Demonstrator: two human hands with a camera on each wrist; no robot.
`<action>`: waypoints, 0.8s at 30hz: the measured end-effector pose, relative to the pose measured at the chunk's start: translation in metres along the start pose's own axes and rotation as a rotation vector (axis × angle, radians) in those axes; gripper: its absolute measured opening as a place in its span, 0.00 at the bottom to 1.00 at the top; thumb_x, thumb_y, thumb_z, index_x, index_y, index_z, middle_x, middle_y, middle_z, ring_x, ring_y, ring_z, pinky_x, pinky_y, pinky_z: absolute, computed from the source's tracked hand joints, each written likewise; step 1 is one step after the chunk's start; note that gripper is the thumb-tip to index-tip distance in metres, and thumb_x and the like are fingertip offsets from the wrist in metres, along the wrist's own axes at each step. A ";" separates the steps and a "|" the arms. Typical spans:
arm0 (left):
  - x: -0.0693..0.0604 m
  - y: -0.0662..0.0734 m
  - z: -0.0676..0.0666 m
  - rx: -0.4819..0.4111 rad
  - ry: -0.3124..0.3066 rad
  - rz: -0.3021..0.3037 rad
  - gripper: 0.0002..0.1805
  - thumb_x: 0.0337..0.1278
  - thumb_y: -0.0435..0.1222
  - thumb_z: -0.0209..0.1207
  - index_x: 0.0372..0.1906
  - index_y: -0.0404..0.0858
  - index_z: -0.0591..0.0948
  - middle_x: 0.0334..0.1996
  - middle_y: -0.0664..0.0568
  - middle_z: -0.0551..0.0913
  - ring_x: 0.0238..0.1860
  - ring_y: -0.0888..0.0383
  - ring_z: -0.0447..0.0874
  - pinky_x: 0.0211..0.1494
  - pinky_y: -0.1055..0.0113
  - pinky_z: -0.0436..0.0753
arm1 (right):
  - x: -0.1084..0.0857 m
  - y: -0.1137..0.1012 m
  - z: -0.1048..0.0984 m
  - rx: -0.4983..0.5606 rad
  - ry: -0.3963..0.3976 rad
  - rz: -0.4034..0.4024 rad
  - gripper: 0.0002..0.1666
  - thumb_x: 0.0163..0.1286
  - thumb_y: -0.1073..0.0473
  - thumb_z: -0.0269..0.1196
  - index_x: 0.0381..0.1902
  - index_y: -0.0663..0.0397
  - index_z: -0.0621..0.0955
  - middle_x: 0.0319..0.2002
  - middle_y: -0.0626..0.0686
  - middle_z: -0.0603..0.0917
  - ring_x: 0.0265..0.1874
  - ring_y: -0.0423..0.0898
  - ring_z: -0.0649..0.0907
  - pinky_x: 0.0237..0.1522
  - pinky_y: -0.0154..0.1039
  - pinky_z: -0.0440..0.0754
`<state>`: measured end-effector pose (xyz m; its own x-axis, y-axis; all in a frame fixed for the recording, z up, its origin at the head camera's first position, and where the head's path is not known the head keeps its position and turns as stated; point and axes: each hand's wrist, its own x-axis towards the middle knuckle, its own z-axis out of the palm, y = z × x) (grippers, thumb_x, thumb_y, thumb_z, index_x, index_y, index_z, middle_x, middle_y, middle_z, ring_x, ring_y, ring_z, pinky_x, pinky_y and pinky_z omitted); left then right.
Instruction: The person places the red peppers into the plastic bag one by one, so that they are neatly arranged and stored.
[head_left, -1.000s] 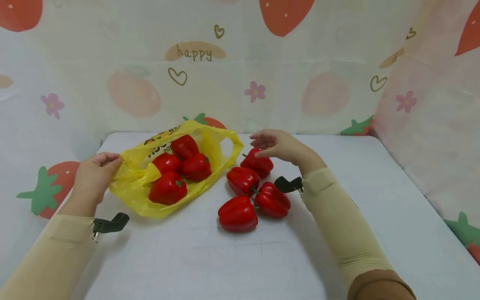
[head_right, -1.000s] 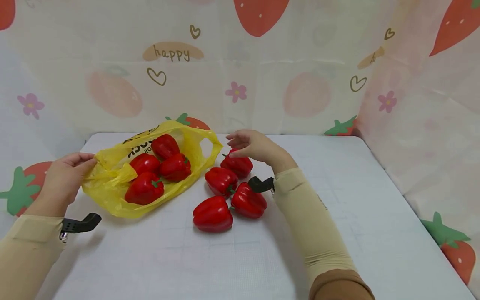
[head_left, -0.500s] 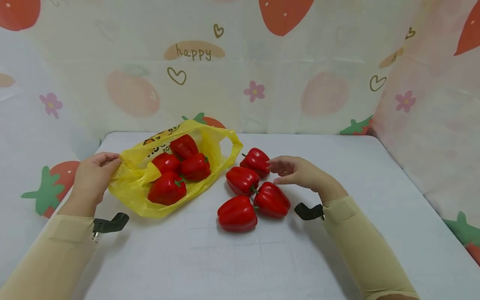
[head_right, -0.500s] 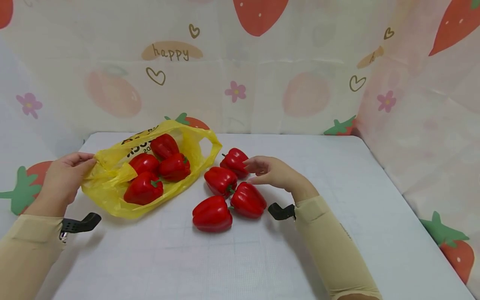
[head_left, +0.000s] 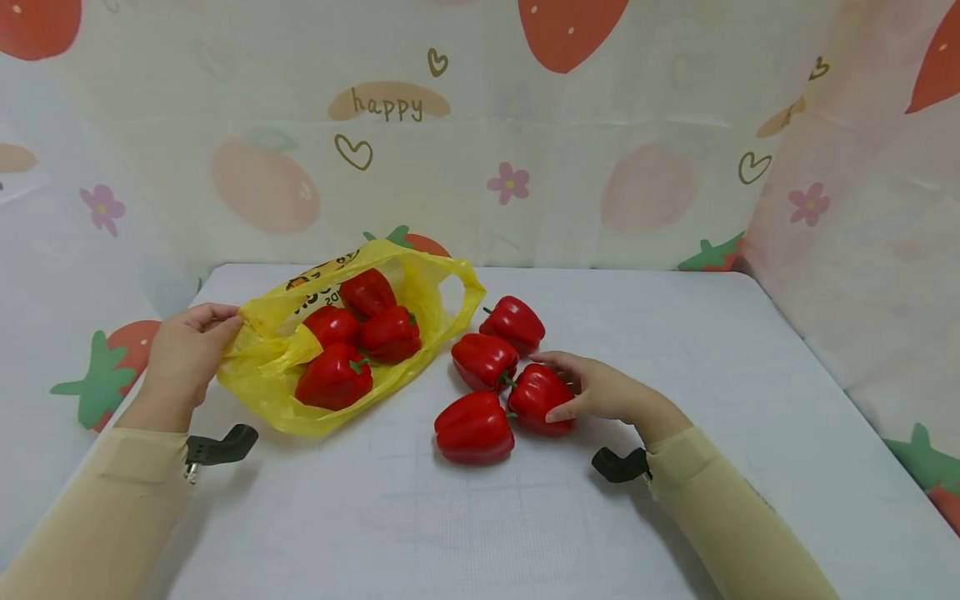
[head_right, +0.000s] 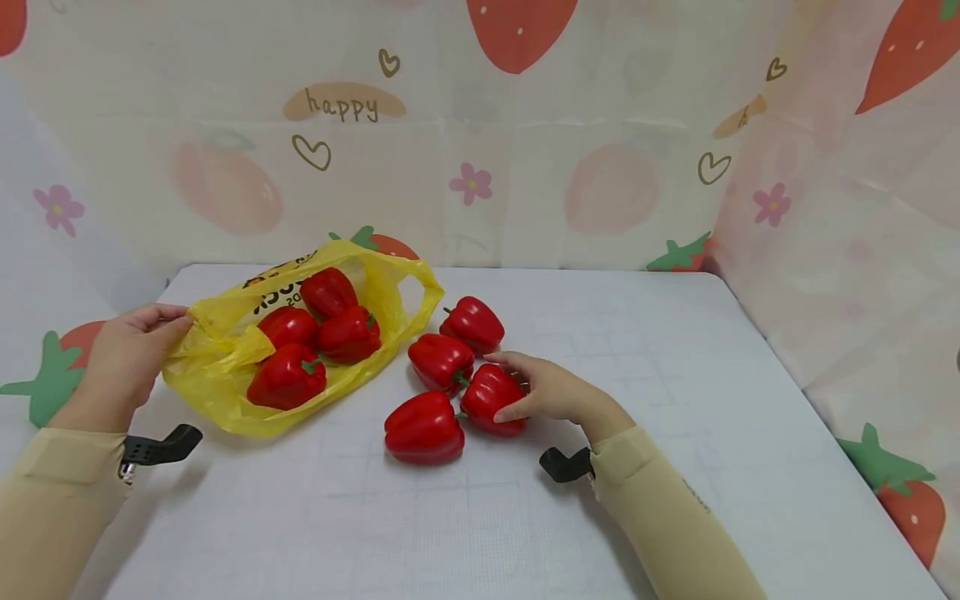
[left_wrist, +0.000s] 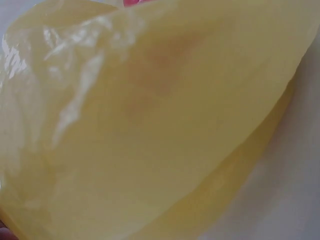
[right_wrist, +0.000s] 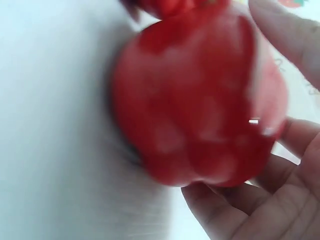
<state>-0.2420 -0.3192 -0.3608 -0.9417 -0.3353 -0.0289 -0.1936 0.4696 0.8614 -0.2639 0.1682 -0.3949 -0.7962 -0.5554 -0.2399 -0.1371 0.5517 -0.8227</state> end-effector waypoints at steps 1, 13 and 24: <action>0.000 0.000 0.000 -0.004 0.000 0.001 0.23 0.62 0.49 0.49 0.52 0.37 0.73 0.39 0.57 0.75 0.36 0.62 0.72 0.33 0.81 0.76 | -0.001 0.002 0.001 -0.010 0.007 0.018 0.47 0.49 0.54 0.72 0.66 0.40 0.63 0.58 0.49 0.69 0.58 0.51 0.68 0.49 0.45 0.76; -0.003 0.001 -0.001 -0.005 0.009 0.011 0.22 0.62 0.49 0.50 0.51 0.37 0.74 0.36 0.60 0.75 0.35 0.63 0.72 0.33 0.82 0.76 | -0.008 0.015 0.004 -0.052 -0.001 -0.011 0.50 0.49 0.58 0.71 0.67 0.35 0.60 0.60 0.48 0.67 0.58 0.49 0.66 0.50 0.44 0.76; -0.002 0.001 0.001 -0.016 -0.007 0.003 0.23 0.63 0.49 0.49 0.54 0.36 0.72 0.42 0.53 0.74 0.37 0.61 0.72 0.34 0.82 0.76 | -0.007 0.026 0.006 -0.064 0.052 -0.073 0.46 0.51 0.59 0.70 0.66 0.40 0.62 0.59 0.49 0.69 0.58 0.50 0.68 0.56 0.48 0.71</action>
<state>-0.2408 -0.3175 -0.3606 -0.9442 -0.3281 -0.0299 -0.1864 0.4572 0.8696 -0.2587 0.1825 -0.4178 -0.8119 -0.5636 -0.1525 -0.2318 0.5509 -0.8018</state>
